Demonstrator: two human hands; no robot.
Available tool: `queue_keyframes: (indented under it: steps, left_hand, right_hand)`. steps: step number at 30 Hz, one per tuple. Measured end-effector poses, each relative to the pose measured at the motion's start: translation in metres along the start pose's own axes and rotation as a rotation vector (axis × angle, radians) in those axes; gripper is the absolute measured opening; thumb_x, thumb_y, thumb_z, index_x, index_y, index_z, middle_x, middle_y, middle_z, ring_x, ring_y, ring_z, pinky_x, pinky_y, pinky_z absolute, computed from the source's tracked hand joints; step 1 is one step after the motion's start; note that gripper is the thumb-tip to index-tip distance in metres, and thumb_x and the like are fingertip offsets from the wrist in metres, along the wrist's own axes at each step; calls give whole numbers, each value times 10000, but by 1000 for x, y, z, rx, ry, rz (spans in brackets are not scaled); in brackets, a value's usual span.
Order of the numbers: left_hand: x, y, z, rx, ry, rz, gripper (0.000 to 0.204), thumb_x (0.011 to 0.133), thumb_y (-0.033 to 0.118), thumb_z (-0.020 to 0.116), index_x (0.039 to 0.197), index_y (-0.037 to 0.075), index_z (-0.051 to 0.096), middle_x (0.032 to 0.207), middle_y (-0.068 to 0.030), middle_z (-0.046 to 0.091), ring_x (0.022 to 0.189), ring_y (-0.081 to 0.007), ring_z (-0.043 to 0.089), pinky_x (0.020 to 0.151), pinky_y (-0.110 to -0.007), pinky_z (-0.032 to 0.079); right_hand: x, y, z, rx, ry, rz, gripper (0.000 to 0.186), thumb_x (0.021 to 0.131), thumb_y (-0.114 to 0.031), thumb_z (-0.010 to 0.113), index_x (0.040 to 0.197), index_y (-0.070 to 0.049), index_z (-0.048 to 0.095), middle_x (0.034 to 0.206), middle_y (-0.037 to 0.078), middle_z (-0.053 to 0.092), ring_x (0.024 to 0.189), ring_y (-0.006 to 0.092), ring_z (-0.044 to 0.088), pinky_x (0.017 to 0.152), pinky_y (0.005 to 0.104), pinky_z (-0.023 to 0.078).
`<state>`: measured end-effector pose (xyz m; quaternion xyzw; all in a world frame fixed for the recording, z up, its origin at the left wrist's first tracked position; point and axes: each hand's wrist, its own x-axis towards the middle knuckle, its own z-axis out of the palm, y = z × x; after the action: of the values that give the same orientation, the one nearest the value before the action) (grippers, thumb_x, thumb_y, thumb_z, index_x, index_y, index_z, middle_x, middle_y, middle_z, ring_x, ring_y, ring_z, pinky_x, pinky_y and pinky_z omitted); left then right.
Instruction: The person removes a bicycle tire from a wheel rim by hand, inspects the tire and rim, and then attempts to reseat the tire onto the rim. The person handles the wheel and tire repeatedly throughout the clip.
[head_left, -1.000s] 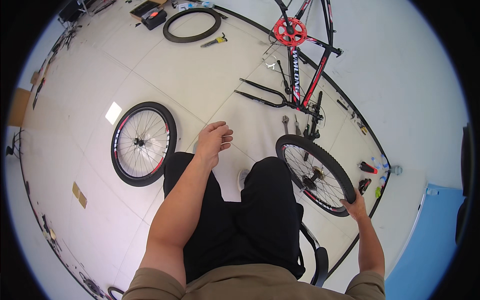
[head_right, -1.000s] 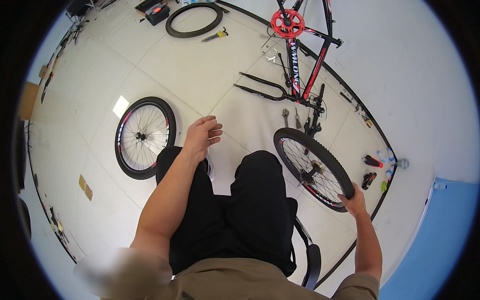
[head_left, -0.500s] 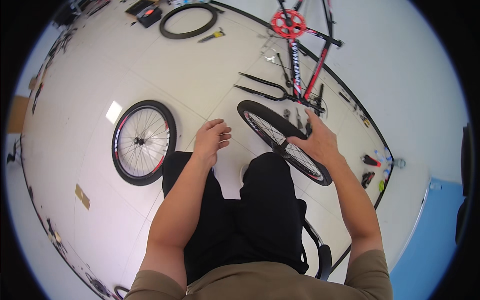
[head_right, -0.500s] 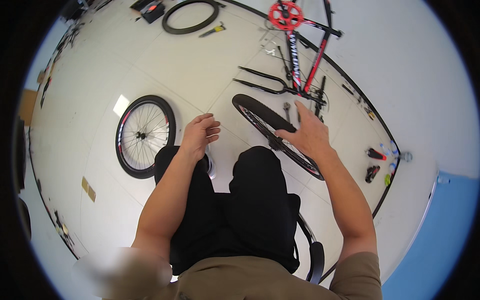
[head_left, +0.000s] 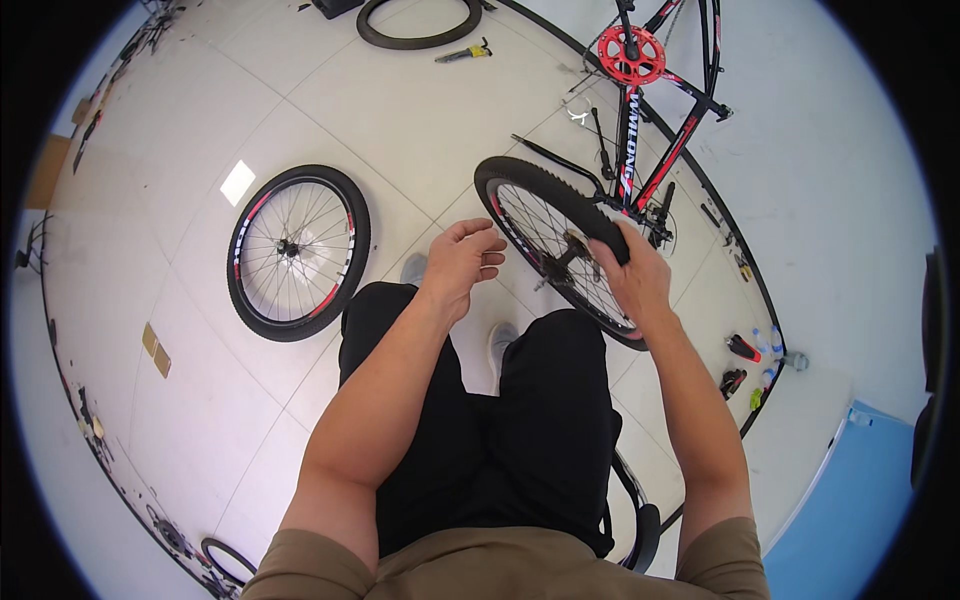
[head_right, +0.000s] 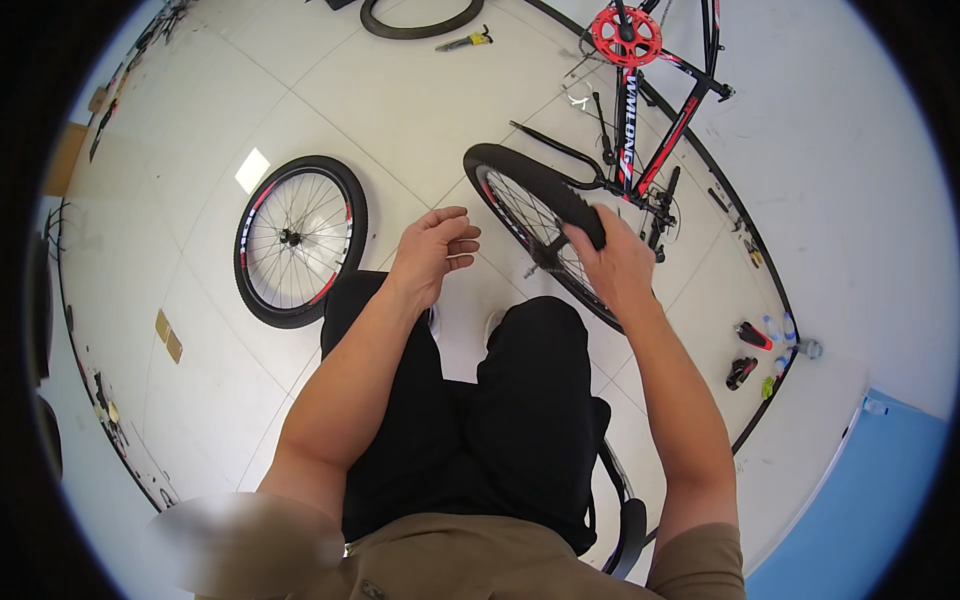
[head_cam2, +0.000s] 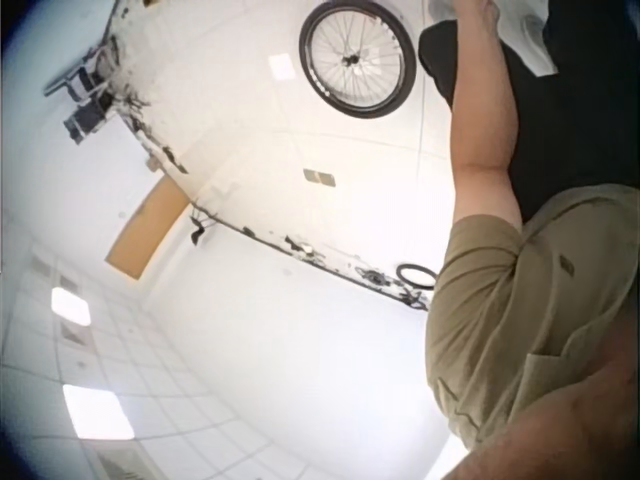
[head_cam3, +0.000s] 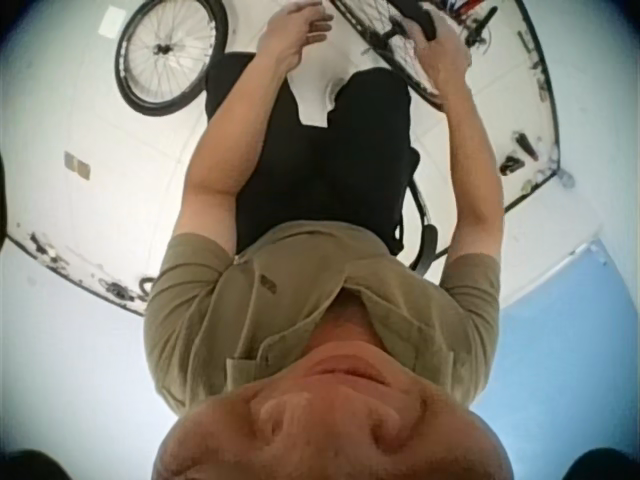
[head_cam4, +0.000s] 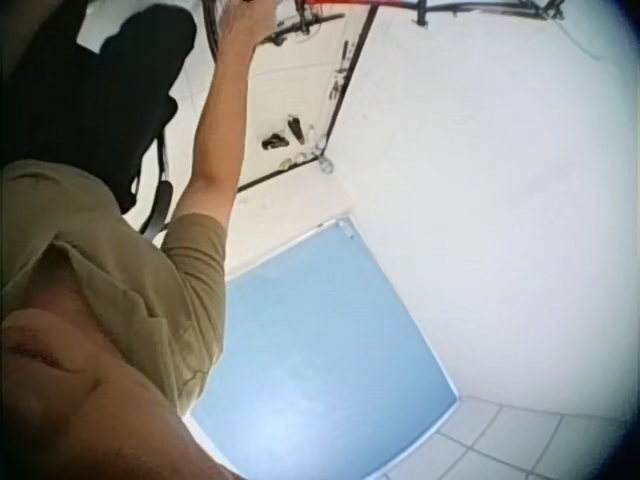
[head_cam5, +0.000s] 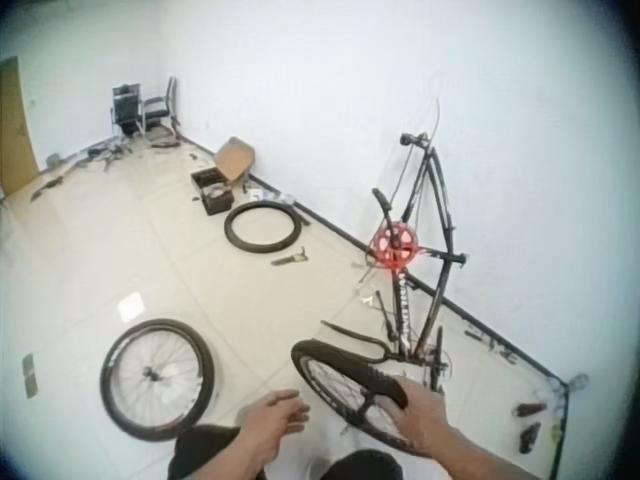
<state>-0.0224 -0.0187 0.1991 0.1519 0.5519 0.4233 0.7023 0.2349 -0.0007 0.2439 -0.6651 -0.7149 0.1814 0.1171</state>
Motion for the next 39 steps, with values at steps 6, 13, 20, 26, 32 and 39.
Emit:
queue_keyframes:
  steps: [6, 13, 20, 26, 32, 39]
  left_hand:
    - [3, -2, -1, -5, -6, -4, 370, 958, 182, 640, 1283, 17, 579, 1047, -91, 684, 892, -169, 651, 776, -325, 546]
    - [0, 0, -1, -47, -19, 7, 396, 954, 174, 644, 1309, 16, 570, 1056, -91, 684, 896, -170, 652, 781, -327, 546]
    - [-2, -4, 9, 51, -41, 86, 523, 925, 179, 680, 1395, 2, 531, 1098, -89, 669, 901, -163, 635, 771, -320, 524]
    - [2, -5, 8, 47, -31, 73, 528, 917, 177, 688, 1388, -5, 537, 1105, -88, 662, 899, -157, 627, 759, -310, 511]
    - [0, 2, -1, -14, 20, 19, 476, 947, 180, 663, 1371, 8, 532, 1107, -102, 676, 918, -177, 648, 787, -321, 537]
    - [3, 4, 0, -152, 44, 28, 410, 961, 165, 639, 1327, 5, 548, 1087, -107, 673, 877, -177, 653, 773, -329, 540]
  right_hand:
    - [29, -12, -7, 36, 42, -155, 847, 826, -390, 819, 1492, -40, 432, 1354, 222, 593, 1212, 391, 594, 1026, 427, 480]
    - [-43, 47, 15, 119, 6, 42, 877, 787, -315, 843, 1508, -77, 404, 1278, 203, 647, 1097, 377, 660, 934, 433, 540]
    - [-27, 36, 34, 34, -55, 12, 562, 867, -417, 744, 1301, -103, 573, 976, 221, 720, 915, 398, 707, 800, 457, 553]
    - [22, 9, 32, -22, -49, -21, 588, 880, -417, 733, 1319, -75, 543, 911, 244, 704, 883, 425, 700, 779, 476, 540]
    - [38, -21, 19, 160, 61, -28, 774, 831, -318, 785, 1478, -69, 440, 1303, 231, 624, 1125, 359, 659, 949, 433, 514]
    - [31, 2, 45, 53, -86, 103, 559, 885, -321, 710, 1357, -87, 521, 1053, 198, 725, 972, 406, 697, 885, 459, 535]
